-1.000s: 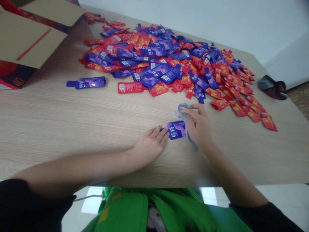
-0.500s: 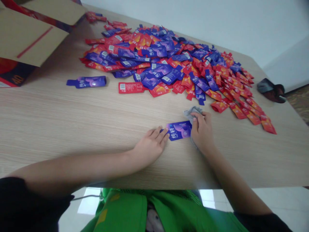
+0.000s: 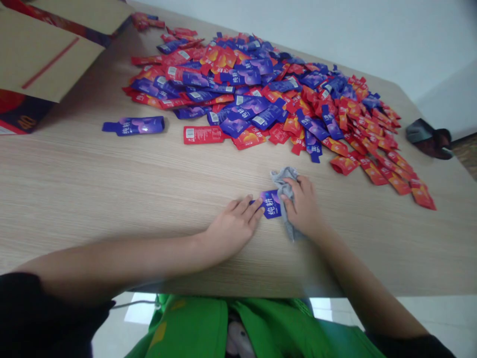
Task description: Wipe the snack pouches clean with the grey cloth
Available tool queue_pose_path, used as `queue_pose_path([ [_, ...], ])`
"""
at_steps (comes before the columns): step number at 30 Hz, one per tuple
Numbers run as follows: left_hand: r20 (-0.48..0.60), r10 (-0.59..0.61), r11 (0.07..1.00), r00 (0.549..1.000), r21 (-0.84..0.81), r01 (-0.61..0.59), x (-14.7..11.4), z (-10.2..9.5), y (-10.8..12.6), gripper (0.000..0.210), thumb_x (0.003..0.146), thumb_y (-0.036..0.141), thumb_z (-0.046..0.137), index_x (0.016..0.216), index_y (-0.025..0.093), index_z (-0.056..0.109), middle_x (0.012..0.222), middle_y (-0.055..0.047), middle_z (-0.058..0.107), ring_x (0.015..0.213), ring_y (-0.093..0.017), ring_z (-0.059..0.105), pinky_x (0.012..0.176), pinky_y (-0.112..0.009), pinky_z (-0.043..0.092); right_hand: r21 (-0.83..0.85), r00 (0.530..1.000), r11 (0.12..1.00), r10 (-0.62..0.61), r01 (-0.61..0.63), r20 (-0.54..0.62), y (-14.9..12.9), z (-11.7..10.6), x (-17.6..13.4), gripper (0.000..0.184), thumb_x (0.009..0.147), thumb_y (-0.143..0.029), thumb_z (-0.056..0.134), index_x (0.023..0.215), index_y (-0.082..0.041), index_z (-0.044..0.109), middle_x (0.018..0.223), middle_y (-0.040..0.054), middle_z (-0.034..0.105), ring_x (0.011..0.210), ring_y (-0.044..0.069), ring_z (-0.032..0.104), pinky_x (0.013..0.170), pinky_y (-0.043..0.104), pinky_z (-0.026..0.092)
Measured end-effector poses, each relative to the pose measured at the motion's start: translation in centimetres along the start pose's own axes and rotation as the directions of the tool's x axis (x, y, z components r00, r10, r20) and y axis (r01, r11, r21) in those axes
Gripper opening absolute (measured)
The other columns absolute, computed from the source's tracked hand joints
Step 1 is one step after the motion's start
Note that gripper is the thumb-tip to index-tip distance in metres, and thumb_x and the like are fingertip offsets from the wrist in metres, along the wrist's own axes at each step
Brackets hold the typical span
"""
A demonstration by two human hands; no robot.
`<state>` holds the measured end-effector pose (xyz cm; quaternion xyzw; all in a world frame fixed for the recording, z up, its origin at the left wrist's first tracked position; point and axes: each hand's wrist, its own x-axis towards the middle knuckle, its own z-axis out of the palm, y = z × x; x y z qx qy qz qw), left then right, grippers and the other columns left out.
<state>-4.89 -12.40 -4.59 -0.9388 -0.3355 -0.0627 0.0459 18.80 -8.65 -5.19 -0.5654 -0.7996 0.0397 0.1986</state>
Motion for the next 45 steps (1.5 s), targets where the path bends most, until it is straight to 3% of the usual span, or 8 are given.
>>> queue_pose_path([
  [4,0.007,0.004,1.000,1.000,-0.004,-0.004,0.0,0.0,0.0,0.041,0.096,0.018,0.048,0.136,0.012,0.055,0.145,-0.013,0.052,0.129,-0.030,0.053,0.097,-0.040,0.046,0.037,0.986,0.992,0.121,-0.117,-0.119,1.5,-1.3,0.5,0.037,0.091,-0.028,0.046,0.126,-0.016,0.049,0.120,0.0177,0.052,0.117,0.033,0.051,0.099,0.054,0.042],
  [8,-0.003,0.009,1.000,1.000,-0.001,-0.009,0.0,0.1,-0.1,0.041,0.096,0.020,0.049,0.136,0.012,0.055,0.145,-0.014,0.051,0.129,-0.031,0.052,0.098,-0.041,0.045,0.200,0.967,0.975,0.141,-0.098,-0.211,-1.7,-0.9,0.7,0.050,0.091,-0.038,0.054,0.134,-0.019,0.037,0.122,0.0157,0.056,0.115,0.030,0.055,0.095,0.049,0.047],
  [13,0.017,0.004,1.000,1.000,0.017,-0.004,0.0,0.0,0.0,0.035,0.095,0.020,0.051,0.127,0.008,0.062,0.134,-0.016,0.061,0.128,-0.030,0.053,0.100,-0.039,0.044,0.051,0.998,0.996,-0.069,0.069,-0.013,-5.7,1.6,1.2,0.023,0.093,-0.029,0.049,0.110,-0.016,0.057,0.118,0.0168,0.058,0.109,0.031,0.055,0.092,0.047,0.046],
  [22,0.018,0.002,1.000,1.000,0.012,-0.002,0.0,0.1,-0.1,0.042,0.096,0.018,0.048,0.137,0.011,0.054,0.145,-0.014,0.052,0.129,-0.030,0.052,0.099,-0.039,0.044,-0.176,0.985,0.971,0.155,-0.165,-0.070,2.6,-0.2,0.8,0.027,0.093,-0.028,0.043,0.109,-0.015,0.060,0.111,0.0175,0.056,0.103,0.033,0.053,0.087,0.050,0.045],
  [26,-0.003,0.007,1.000,1.000,0.001,-0.007,0.1,0.2,-0.2,0.041,0.096,0.019,0.048,0.135,0.012,0.056,0.144,-0.014,0.053,0.129,-0.029,0.053,0.098,-0.040,0.045,-0.151,0.978,0.969,0.183,-0.197,-0.102,2.6,-1.3,1.0,0.026,0.092,-0.028,0.043,0.108,-0.014,0.059,0.109,0.0172,0.056,0.102,0.032,0.053,0.088,0.049,0.044],
  [30,0.001,0.013,1.000,1.000,0.010,-0.013,0.1,0.1,-0.1,0.040,0.096,0.019,0.047,0.135,0.012,0.056,0.144,-0.014,0.052,0.129,-0.030,0.053,0.097,-0.040,0.046,-0.015,0.984,0.999,0.036,-0.039,-0.172,-1.7,-1.4,1.6,0.025,0.093,-0.026,0.043,0.112,-0.014,0.055,0.111,0.0163,0.055,0.106,0.029,0.052,0.091,0.045,0.044],
  [34,0.010,-0.010,1.000,1.000,0.021,0.010,0.1,0.1,0.1,0.038,0.097,0.019,0.047,0.131,0.010,0.059,0.140,-0.015,0.056,0.128,-0.029,0.053,0.099,-0.040,0.044,-0.046,0.985,0.984,-0.169,0.170,0.031,-4.9,0.1,1.7,0.025,0.092,-0.022,0.047,0.113,-0.018,0.059,0.117,0.0138,0.057,0.105,0.029,0.052,0.089,0.044,0.044],
  [45,0.025,-0.001,1.000,1.000,0.032,0.000,0.0,0.0,0.2,0.042,0.097,0.018,0.046,0.137,0.010,0.054,0.146,-0.015,0.050,0.129,-0.032,0.051,0.097,-0.042,0.044,-0.168,0.981,0.971,0.147,-0.167,-0.126,3.4,-1.3,-1.1,0.026,0.094,-0.030,0.043,0.112,-0.016,0.056,0.113,0.0170,0.054,0.107,0.033,0.051,0.090,0.052,0.043],
])
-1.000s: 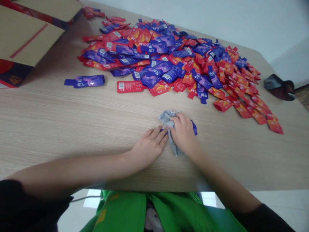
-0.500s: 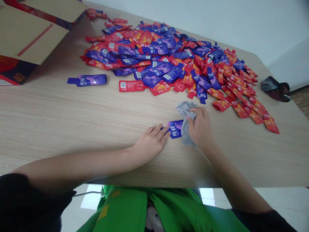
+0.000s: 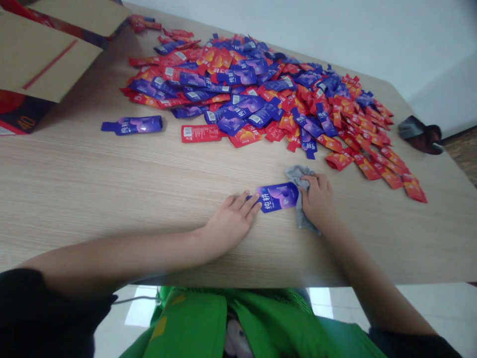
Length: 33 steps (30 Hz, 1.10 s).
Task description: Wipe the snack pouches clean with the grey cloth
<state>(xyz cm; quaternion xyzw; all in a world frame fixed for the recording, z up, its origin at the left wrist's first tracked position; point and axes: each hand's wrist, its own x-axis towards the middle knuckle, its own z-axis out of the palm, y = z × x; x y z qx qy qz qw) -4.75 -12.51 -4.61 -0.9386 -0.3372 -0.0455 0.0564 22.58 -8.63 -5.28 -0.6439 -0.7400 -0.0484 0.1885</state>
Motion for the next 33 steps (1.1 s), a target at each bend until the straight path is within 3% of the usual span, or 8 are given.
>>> queue_pose_path([
  [4,-0.016,0.000,1.000,1.000,0.002,0.000,0.0,0.1,0.0,0.042,0.097,0.018,0.045,0.137,0.010,0.054,0.146,-0.015,0.050,0.129,-0.032,0.052,0.097,-0.042,0.044,0.155,0.992,0.982,-0.098,0.109,-0.074,-4.4,-1.0,-0.3,0.024,0.093,-0.027,0.045,0.114,-0.017,0.054,0.113,0.0172,0.053,0.111,0.032,0.050,0.095,0.049,0.043],
  [9,-0.022,-0.008,1.000,1.000,-0.005,0.008,0.0,0.0,0.0,0.039,0.097,0.019,0.047,0.133,0.011,0.058,0.139,-0.015,0.057,0.129,-0.031,0.052,0.096,-0.042,0.044,0.135,0.941,0.950,-0.302,0.283,0.153,-7.2,-0.2,-1.6,0.023,0.091,-0.022,0.046,0.109,-0.019,0.061,0.114,0.0148,0.055,0.102,0.030,0.051,0.089,0.046,0.045],
  [13,-0.013,0.000,1.000,1.000,0.003,0.000,0.0,0.0,0.0,0.042,0.097,0.017,0.045,0.137,0.010,0.054,0.146,-0.016,0.050,0.129,-0.031,0.052,0.095,-0.042,0.045,0.064,0.981,0.990,-0.134,0.126,0.139,-3.5,0.4,-1.0,0.027,0.091,-0.025,0.045,0.113,-0.016,0.060,0.115,0.0162,0.054,0.106,0.031,0.051,0.091,0.048,0.044],
  [18,-0.006,0.020,1.000,1.000,-0.014,-0.020,0.3,0.1,-0.5,0.043,0.097,0.020,0.043,0.137,0.010,0.054,0.145,-0.014,0.052,0.130,-0.031,0.050,0.102,-0.044,0.041,0.323,0.994,0.947,-0.045,0.009,0.104,0.8,0.2,0.3,0.027,0.093,-0.035,0.042,0.110,-0.018,0.056,0.107,0.0134,0.056,0.105,0.030,0.055,0.095,0.050,0.044],
  [22,-0.022,-0.206,0.979,0.978,-0.008,0.206,1.4,-0.5,-1.7,0.048,0.094,0.030,0.046,0.137,0.009,0.053,0.149,-0.018,0.046,0.135,-0.036,0.041,0.106,-0.051,0.035,0.411,0.993,0.911,-0.021,-0.028,0.114,-1.4,0.2,-0.7,0.027,0.093,-0.037,0.042,0.111,-0.022,0.055,0.112,0.0134,0.056,0.111,0.030,0.054,0.100,0.052,0.042],
  [25,-0.023,-0.344,0.938,0.939,0.023,0.345,2.2,-1.2,-2.5,0.046,0.096,0.029,0.040,0.133,0.005,0.054,0.137,-0.023,0.053,0.121,-0.036,0.049,0.093,-0.050,0.040,0.448,0.983,0.893,-0.036,-0.049,0.178,-5.1,-0.5,-2.2,0.025,0.093,-0.032,0.043,0.112,-0.023,0.056,0.113,0.0132,0.057,0.112,0.029,0.054,0.100,0.051,0.043],
  [30,0.015,-0.313,0.948,0.950,-0.057,0.313,2.2,-1.4,-3.1,0.057,0.098,0.048,0.035,0.131,0.006,0.054,0.123,-0.019,0.058,0.107,-0.033,0.052,0.082,-0.046,0.042,0.596,0.876,0.803,-0.269,-0.025,0.400,-8.4,-2.7,-1.7,0.020,0.093,-0.027,0.047,0.108,-0.024,0.059,0.107,0.0067,0.065,0.101,0.023,0.061,0.090,0.041,0.049],
  [33,0.024,-0.159,0.979,0.987,-0.125,0.161,2.0,-1.0,-3.5,0.054,0.097,0.048,0.038,0.132,0.009,0.053,0.133,-0.015,0.055,0.117,-0.031,0.048,0.091,-0.044,0.040,0.572,0.932,0.819,-0.164,-0.054,0.324,-7.0,-3.0,1.4,0.020,0.091,-0.029,0.049,0.108,-0.023,0.060,0.103,0.0060,0.068,0.095,0.023,0.064,0.086,0.040,0.049],
])
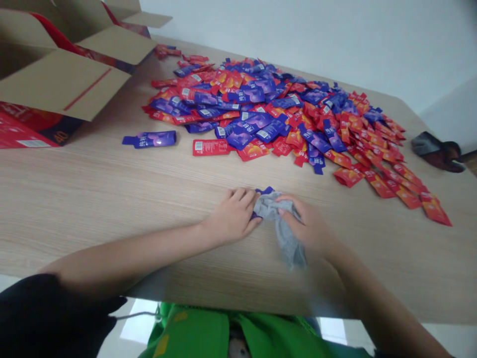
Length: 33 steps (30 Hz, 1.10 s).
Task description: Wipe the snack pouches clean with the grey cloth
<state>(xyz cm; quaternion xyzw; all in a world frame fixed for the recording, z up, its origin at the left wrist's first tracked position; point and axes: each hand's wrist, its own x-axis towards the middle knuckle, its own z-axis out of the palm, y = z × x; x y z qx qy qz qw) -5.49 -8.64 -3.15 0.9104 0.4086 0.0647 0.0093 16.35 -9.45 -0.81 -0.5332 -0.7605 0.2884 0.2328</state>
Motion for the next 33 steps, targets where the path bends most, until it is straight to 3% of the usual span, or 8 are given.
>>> queue_pose_path([
  [3,-0.006,0.123,0.992,0.992,-0.020,-0.123,0.2,0.4,-0.3,0.047,0.099,0.037,0.037,0.140,0.015,0.047,0.143,-0.011,0.050,0.128,-0.028,0.042,0.099,-0.043,0.036,-0.059,0.966,0.998,-0.011,-0.004,-0.258,1.5,-1.2,2.8,0.022,0.089,-0.029,0.050,0.109,-0.022,0.058,0.106,0.0079,0.067,0.097,0.025,0.064,0.086,0.042,0.049],
  [5,-0.033,0.088,0.996,0.996,0.003,-0.088,0.2,0.6,-0.2,0.049,0.100,0.032,0.036,0.145,0.014,0.040,0.149,-0.011,0.045,0.133,-0.028,0.038,0.101,-0.044,0.034,-0.100,0.936,0.994,-0.076,0.044,-0.343,2.0,-0.6,3.8,0.024,0.090,-0.029,0.049,0.111,-0.022,0.057,0.111,0.0085,0.066,0.104,0.026,0.062,0.091,0.042,0.048],
  [11,-0.011,-0.046,0.999,0.999,0.025,0.046,0.0,1.1,0.2,0.052,0.100,0.035,0.034,0.144,0.007,0.041,0.148,-0.016,0.045,0.136,-0.032,0.038,0.105,-0.045,0.033,-0.358,0.975,0.924,-0.189,0.136,-0.115,3.1,2.8,3.6,0.032,0.091,-0.023,0.046,0.120,-0.023,0.058,0.116,0.0116,0.061,0.108,0.029,0.058,0.090,0.045,0.049],
  [16,0.004,-0.043,0.999,0.999,0.015,0.043,0.0,1.2,0.0,0.052,0.100,0.033,0.034,0.145,0.007,0.040,0.147,-0.014,0.046,0.137,-0.035,0.036,0.107,-0.047,0.032,-0.429,0.964,0.903,-0.119,0.005,-0.239,5.2,1.0,3.8,0.030,0.089,-0.021,0.048,0.116,-0.020,0.059,0.113,0.0140,0.058,0.104,0.031,0.057,0.089,0.048,0.049],
  [19,0.000,-0.035,0.999,0.999,0.004,0.035,0.2,1.2,-0.1,0.052,0.099,0.034,0.035,0.144,0.007,0.042,0.146,-0.014,0.047,0.136,-0.035,0.037,0.108,-0.047,0.032,-0.384,0.940,0.922,-0.170,0.045,-0.297,4.1,1.0,3.8,0.027,0.089,-0.020,0.047,0.114,-0.020,0.058,0.110,0.0124,0.058,0.104,0.029,0.057,0.090,0.045,0.048],
  [25,-0.002,-0.030,0.999,1.000,-0.023,0.030,0.4,0.8,0.0,0.051,0.098,0.032,0.038,0.142,0.008,0.043,0.143,-0.015,0.048,0.134,-0.036,0.038,0.107,-0.048,0.034,-0.470,0.976,0.872,-0.198,0.136,-0.085,2.9,2.5,4.1,0.030,0.086,-0.015,0.048,0.112,-0.021,0.061,0.110,0.0119,0.060,0.103,0.029,0.055,0.088,0.044,0.047],
  [29,0.018,-0.093,0.990,0.996,-0.106,0.094,0.8,0.1,-0.7,0.050,0.096,0.034,0.043,0.142,0.015,0.043,0.135,-0.015,0.053,0.123,-0.033,0.048,0.099,-0.048,0.041,-0.407,0.958,0.913,-0.147,0.036,-0.247,4.1,1.3,4.1,0.025,0.086,-0.018,0.049,0.108,-0.021,0.060,0.108,0.0116,0.059,0.102,0.028,0.057,0.088,0.044,0.047],
  [33,0.095,-0.183,0.915,0.979,-0.347,0.204,1.8,-0.6,-2.5,0.069,0.084,0.030,0.063,0.145,0.016,0.035,0.122,-0.012,0.061,0.106,-0.026,0.059,0.089,-0.039,0.048,-0.255,0.899,0.963,-0.185,0.086,-0.397,3.2,0.7,3.6,0.020,0.088,-0.021,0.049,0.105,-0.024,0.059,0.104,0.0084,0.059,0.100,0.025,0.058,0.089,0.042,0.048],
])
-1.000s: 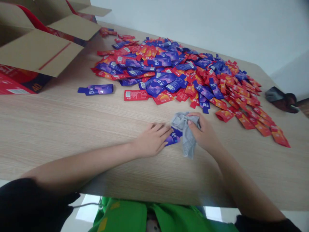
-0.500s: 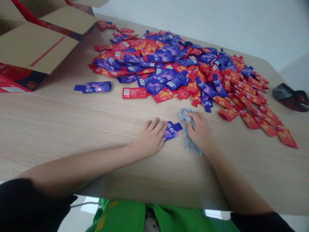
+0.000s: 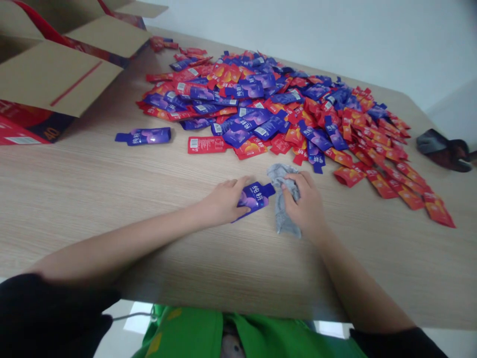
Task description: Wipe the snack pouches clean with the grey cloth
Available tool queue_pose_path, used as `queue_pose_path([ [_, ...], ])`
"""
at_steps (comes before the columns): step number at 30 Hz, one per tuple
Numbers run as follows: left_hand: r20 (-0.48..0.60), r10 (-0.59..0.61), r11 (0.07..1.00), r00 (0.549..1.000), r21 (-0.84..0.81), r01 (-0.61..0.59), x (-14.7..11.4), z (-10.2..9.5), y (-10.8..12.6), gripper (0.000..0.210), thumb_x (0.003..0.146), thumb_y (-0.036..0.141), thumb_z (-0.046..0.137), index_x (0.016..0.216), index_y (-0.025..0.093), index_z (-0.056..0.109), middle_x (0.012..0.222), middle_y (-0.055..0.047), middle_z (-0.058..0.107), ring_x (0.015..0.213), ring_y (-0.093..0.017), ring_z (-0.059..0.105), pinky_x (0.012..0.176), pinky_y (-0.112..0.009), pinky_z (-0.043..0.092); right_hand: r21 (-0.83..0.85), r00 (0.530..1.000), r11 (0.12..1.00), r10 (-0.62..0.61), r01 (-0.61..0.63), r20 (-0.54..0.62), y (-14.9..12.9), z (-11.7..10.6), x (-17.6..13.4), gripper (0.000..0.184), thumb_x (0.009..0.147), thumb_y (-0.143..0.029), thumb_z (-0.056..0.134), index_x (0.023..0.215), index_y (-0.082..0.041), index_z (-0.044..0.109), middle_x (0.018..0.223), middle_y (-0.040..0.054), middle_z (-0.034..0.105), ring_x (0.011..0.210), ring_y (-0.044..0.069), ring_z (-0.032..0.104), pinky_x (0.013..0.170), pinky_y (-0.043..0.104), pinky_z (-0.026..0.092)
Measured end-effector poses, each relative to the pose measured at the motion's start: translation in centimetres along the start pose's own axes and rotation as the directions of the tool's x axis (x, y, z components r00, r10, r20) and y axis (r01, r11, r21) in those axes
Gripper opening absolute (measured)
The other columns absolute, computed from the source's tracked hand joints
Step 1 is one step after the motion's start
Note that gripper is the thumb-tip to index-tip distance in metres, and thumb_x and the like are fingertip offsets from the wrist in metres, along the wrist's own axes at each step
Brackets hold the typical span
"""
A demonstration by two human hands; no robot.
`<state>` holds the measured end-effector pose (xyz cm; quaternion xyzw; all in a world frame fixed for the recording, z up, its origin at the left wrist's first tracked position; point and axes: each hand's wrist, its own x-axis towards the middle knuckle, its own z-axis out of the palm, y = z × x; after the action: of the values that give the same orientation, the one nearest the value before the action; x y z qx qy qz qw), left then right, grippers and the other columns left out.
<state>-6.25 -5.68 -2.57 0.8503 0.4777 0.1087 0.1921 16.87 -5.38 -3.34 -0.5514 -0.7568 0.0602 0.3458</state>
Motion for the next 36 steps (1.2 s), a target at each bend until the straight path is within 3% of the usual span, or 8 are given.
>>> queue_pose_path([
  [2,-0.036,0.030,0.999,0.999,-0.042,-0.031,0.4,-0.8,-0.3,0.062,0.083,0.024,0.062,0.141,0.016,0.040,0.120,-0.010,0.063,0.104,-0.023,0.060,0.088,-0.035,0.048,0.044,0.999,0.999,0.014,-0.013,-0.037,-0.5,-0.3,0.1,0.018,0.088,-0.022,0.050,0.103,-0.025,0.059,0.103,0.0077,0.059,0.099,0.025,0.059,0.089,0.042,0.048],
  [5,-0.121,0.118,0.978,0.986,0.185,-0.094,0.1,-1.8,0.2,0.039,0.090,0.014,0.049,0.128,0.019,0.055,0.121,-0.011,0.061,0.108,-0.025,0.056,0.090,-0.040,0.044,0.053,0.994,0.997,0.063,-0.058,-0.093,-0.1,-0.9,0.3,0.017,0.086,-0.024,0.051,0.101,-0.025,0.059,0.102,0.0077,0.060,0.099,0.026,0.059,0.089,0.044,0.047],
  [11,0.038,0.220,0.916,0.975,0.334,-0.220,-1.4,-0.5,1.6,0.039,0.095,0.034,0.049,0.130,0.020,0.058,0.131,-0.011,0.058,0.117,-0.031,0.051,0.090,-0.045,0.043,0.067,0.997,0.996,0.066,-0.064,-0.032,1.0,-0.6,0.1,0.018,0.088,-0.025,0.050,0.103,-0.025,0.060,0.100,0.0078,0.059,0.098,0.026,0.058,0.089,0.045,0.047],
  [19,-0.152,0.104,0.923,0.983,0.383,-0.039,-1.4,1.5,1.3,0.047,0.093,0.030,0.049,0.137,0.013,0.052,0.145,-0.019,0.046,0.133,-0.037,0.039,0.105,-0.052,0.035,-0.013,0.989,0.995,-0.098,0.100,0.111,-1.5,3.0,1.1,0.029,0.091,-0.021,0.046,0.119,-0.022,0.058,0.117,0.0120,0.054,0.110,0.028,0.052,0.094,0.044,0.045],
  [24,-0.107,0.117,0.920,0.987,0.386,-0.067,-1.5,1.9,1.0,0.046,0.095,0.031,0.046,0.138,0.016,0.051,0.142,-0.017,0.049,0.128,-0.033,0.045,0.103,-0.049,0.037,-0.157,0.960,0.978,-0.089,0.134,0.266,-0.6,3.6,1.7,0.030,0.090,-0.019,0.048,0.114,-0.024,0.064,0.116,0.0116,0.058,0.103,0.030,0.051,0.089,0.048,0.045],
  [28,-0.096,0.093,0.917,0.991,0.395,-0.048,-1.4,1.6,1.1,0.048,0.097,0.040,0.043,0.139,0.018,0.051,0.139,-0.017,0.051,0.121,-0.033,0.049,0.093,-0.047,0.043,-0.171,0.989,0.984,-0.025,0.050,0.147,0.2,3.1,1.5,0.028,0.089,-0.020,0.048,0.111,-0.022,0.066,0.111,0.0117,0.058,0.102,0.029,0.051,0.088,0.047,0.045],
  [31,-0.083,0.083,0.926,0.993,0.375,-0.046,-1.5,0.5,1.7,0.052,0.097,0.051,0.039,0.135,0.019,0.055,0.130,-0.017,0.056,0.110,-0.032,0.054,0.086,-0.045,0.046,-0.114,0.976,0.984,-0.117,0.140,0.184,-0.2,3.2,1.3,0.031,0.088,-0.018,0.049,0.114,-0.026,0.065,0.116,0.0099,0.058,0.104,0.028,0.052,0.089,0.046,0.045],
  [36,-0.041,0.099,0.943,0.994,0.324,-0.081,-1.1,-2.5,1.8,0.040,0.101,0.035,0.032,0.118,0.017,0.065,0.105,-0.010,0.065,0.089,-0.022,0.062,0.078,-0.037,0.048,0.000,0.995,0.999,-0.044,0.045,0.091,1.3,3.1,1.8,0.025,0.088,-0.023,0.050,0.107,-0.026,0.066,0.112,0.0088,0.061,0.106,0.027,0.054,0.093,0.046,0.044],
])
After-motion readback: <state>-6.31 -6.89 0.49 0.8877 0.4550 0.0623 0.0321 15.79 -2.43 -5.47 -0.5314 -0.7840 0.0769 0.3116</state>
